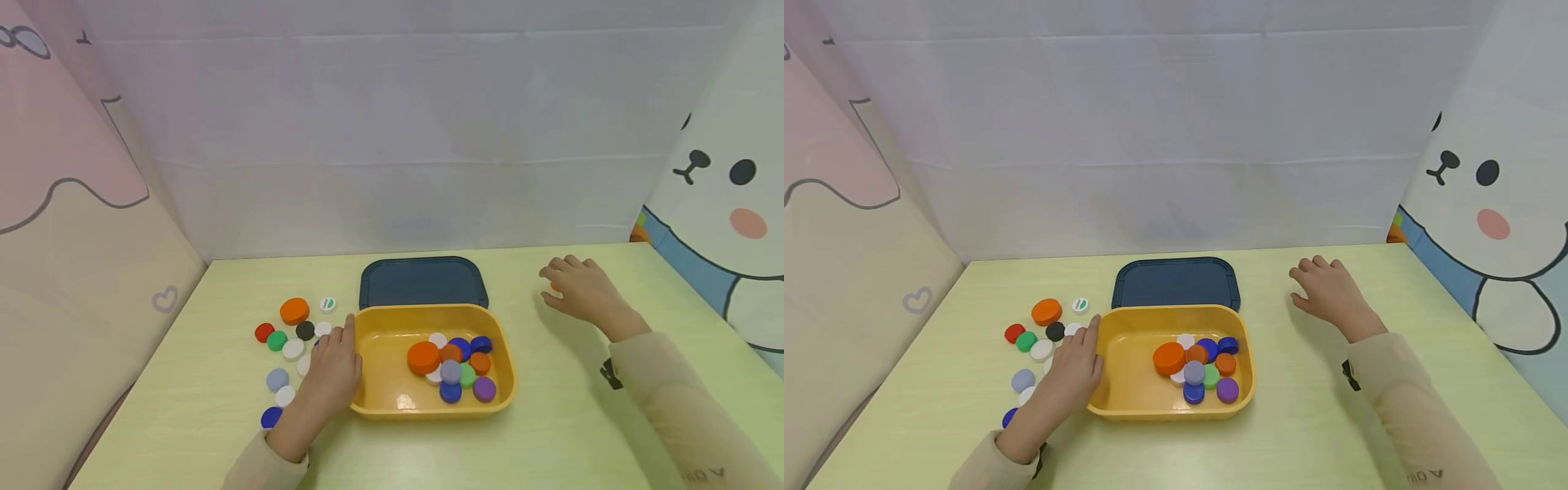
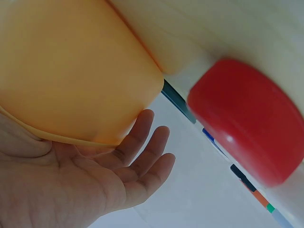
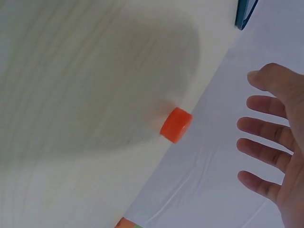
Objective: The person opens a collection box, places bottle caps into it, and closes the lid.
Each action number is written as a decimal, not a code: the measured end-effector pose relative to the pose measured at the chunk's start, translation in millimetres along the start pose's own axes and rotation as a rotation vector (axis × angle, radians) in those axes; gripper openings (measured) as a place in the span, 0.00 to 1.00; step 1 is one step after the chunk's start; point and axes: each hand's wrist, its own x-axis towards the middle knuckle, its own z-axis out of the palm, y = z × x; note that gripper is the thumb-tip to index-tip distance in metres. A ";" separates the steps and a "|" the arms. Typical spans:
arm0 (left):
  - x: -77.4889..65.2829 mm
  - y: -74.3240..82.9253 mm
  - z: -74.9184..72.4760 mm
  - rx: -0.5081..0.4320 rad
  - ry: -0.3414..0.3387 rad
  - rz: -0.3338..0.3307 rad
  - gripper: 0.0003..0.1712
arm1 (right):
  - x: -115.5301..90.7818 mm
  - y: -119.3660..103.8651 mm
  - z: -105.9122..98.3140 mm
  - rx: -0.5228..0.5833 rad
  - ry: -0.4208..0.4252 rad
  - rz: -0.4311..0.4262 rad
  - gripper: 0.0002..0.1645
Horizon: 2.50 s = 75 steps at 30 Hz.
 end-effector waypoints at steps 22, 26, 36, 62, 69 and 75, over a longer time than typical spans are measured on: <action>-1.7 -0.1 0.5 -0.006 -0.009 -0.002 0.33 | 6.5 34.9 20.7 0.040 -0.252 0.153 0.19; -1.9 -0.3 1.4 -0.005 -0.005 0.000 0.33 | 6.8 37.9 24.8 0.054 -0.299 0.177 0.18; -0.5 -0.6 2.5 -0.001 0.002 0.015 0.33 | 3.8 43.0 30.4 0.063 -0.321 0.201 0.20; 0.8 1.0 0.1 0.000 -0.010 -0.005 0.33 | 9.8 -25.9 -22.7 -0.012 0.016 0.014 0.19; 0.4 0.6 0.3 0.002 -0.010 -0.011 0.33 | 14.1 -60.4 -34.9 -0.038 0.121 -0.092 0.21; 0.5 0.2 1.2 0.004 -0.010 -0.010 0.33 | 15.6 -90.7 -45.7 -0.019 0.104 -0.165 0.23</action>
